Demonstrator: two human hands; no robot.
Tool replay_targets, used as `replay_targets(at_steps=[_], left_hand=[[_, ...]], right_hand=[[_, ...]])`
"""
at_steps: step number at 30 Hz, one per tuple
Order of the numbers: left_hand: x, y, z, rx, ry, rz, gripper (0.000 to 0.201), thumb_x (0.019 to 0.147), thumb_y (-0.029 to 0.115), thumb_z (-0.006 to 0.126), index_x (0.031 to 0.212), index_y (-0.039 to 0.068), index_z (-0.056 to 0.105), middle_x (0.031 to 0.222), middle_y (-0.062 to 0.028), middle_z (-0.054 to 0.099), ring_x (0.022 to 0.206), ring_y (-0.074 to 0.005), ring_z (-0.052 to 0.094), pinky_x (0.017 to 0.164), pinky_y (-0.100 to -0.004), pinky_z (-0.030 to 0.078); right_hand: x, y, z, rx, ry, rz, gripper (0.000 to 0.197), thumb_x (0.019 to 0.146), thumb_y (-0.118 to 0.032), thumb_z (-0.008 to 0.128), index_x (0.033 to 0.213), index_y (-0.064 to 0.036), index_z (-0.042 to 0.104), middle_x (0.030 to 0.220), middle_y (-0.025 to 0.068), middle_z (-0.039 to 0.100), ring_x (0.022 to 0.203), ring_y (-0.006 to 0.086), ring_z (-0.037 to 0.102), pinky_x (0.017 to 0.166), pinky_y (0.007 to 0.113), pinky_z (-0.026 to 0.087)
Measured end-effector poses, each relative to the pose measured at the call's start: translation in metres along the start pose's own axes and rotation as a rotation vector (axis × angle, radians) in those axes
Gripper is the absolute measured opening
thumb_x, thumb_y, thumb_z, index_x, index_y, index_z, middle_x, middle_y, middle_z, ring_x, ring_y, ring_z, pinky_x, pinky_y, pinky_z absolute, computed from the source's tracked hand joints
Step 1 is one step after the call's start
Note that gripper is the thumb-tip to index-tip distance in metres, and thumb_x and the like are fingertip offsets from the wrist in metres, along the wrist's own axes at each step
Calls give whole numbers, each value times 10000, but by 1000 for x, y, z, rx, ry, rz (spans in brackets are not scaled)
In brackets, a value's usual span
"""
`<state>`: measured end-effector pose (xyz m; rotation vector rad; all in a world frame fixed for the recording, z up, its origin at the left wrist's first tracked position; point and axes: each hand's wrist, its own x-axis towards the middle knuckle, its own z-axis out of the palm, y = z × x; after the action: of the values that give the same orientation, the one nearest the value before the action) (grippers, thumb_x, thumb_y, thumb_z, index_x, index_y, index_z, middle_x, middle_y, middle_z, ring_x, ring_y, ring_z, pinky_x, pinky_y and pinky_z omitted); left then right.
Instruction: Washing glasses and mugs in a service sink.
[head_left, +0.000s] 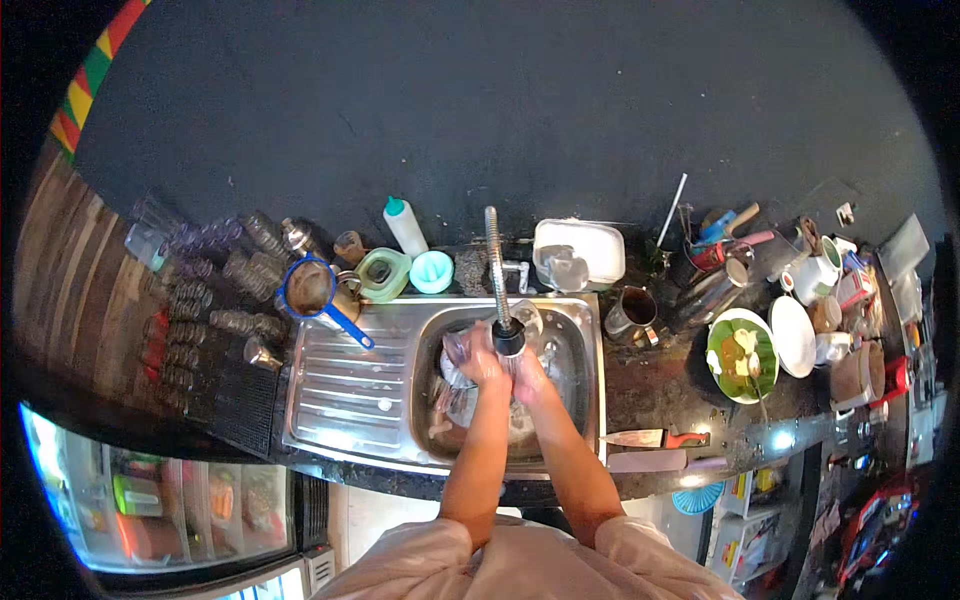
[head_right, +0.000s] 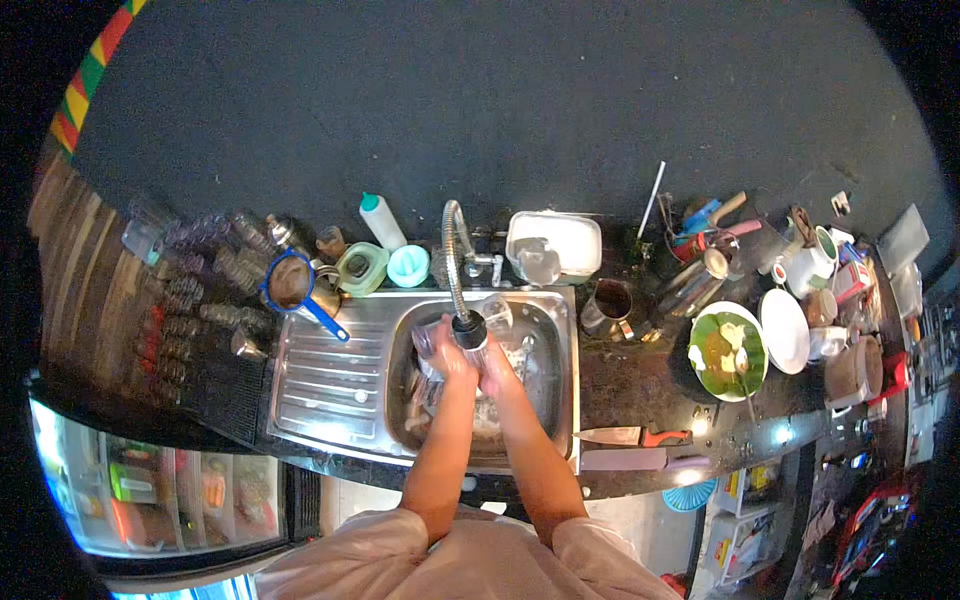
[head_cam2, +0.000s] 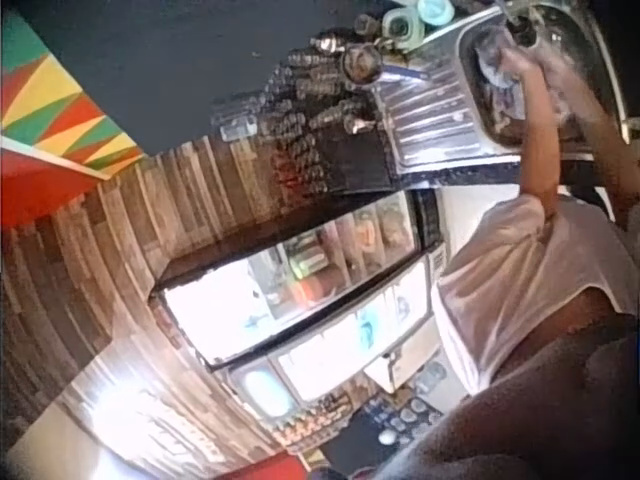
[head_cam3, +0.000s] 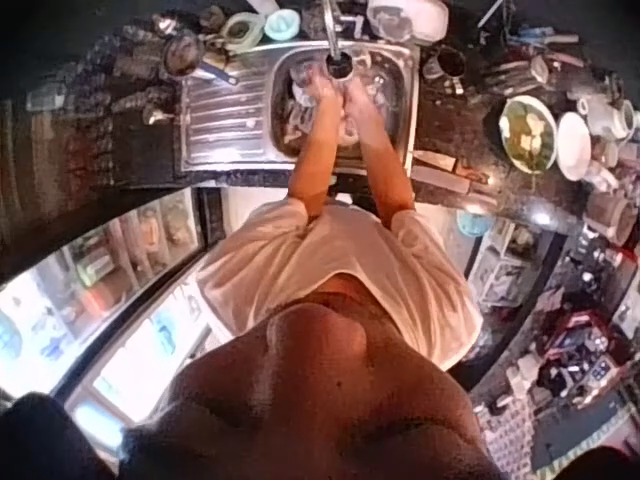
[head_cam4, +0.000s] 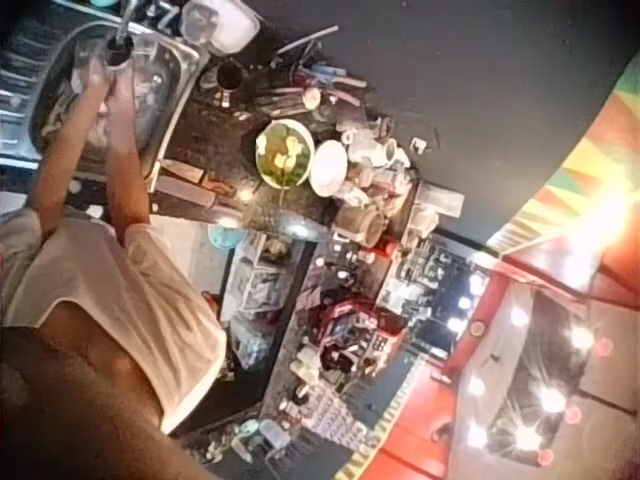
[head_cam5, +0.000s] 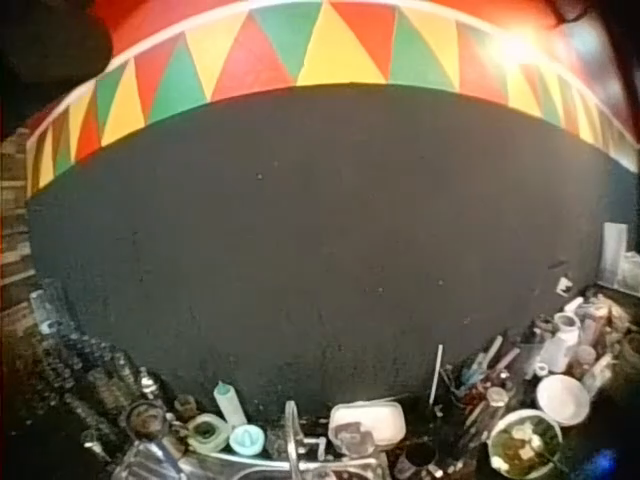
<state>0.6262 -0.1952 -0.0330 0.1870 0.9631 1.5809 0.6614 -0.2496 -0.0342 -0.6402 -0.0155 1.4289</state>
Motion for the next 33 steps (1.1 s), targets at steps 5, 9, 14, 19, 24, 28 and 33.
replay_targets(at_steps=[5, 9, 14, 19, 24, 28, 33], left_hand=[[-47, 64, -48, 163, -488, -281, 309, 732, 14, 597, 1028, 44, 510, 903, -38, 555, 805, -165, 548, 704, -295, 453], [-25, 102, -98, 297, -655, -446, 368, 743, 69, 611, 1089, 61, 486, 1016, -69, 539, 921, -176, 527, 785, -336, 434], [13, 86, -128, 902, -783, -214, 447, 638, -6, 671, 1055, 38, 517, 974, -58, 565, 901, -165, 529, 787, -284, 426], [26, 82, -121, 899, -912, -266, 406, 640, 1, 678, 1021, 34, 542, 1032, -57, 568, 954, -166, 520, 853, -284, 396], [48, 97, -126, 894, -839, -318, 397, 641, -47, 660, 1012, 25, 541, 1030, -74, 563, 972, -165, 521, 869, -287, 399], [25, 107, -101, 842, -1104, -456, 543, 639, -58, 627, 1149, 42, 472, 1123, -91, 513, 1035, -182, 478, 861, -298, 408], [-8, 86, -92, 746, -1205, -387, 709, 610, -16, 648, 1251, 73, 358, 1065, -93, 524, 982, -170, 497, 800, -308, 434]], right_hand=[[7, 10, 11, 179, 8, -3, 269, 795, -361, 547, 841, -100, 593, 774, 44, 605, 687, 199, 592, 612, 354, 491], [-15, 42, 3, -44, 256, -333, 220, 796, -263, 559, 917, -81, 532, 771, 40, 556, 702, 159, 557, 599, 301, 462], [-50, 46, 2, -592, 346, -622, 595, 547, -17, 715, 1067, -27, 426, 931, 56, 562, 836, 156, 551, 735, 290, 454], [-48, 29, -19, -960, 298, -664, 665, 523, -34, 706, 1118, -27, 409, 968, 64, 561, 884, 158, 556, 792, 303, 444], [-42, 34, -3, -962, 406, -727, 543, 515, -89, 720, 991, -31, 464, 867, 84, 545, 793, 184, 541, 732, 313, 444], [-35, 38, -52, -1066, 251, -672, 492, 576, -40, 716, 995, -31, 458, 831, 57, 537, 776, 168, 541, 708, 295, 449], [-51, 50, -7, -512, 346, -654, 371, 746, -89, 634, 1076, -19, 479, 948, 47, 544, 867, 149, 532, 771, 301, 429]])
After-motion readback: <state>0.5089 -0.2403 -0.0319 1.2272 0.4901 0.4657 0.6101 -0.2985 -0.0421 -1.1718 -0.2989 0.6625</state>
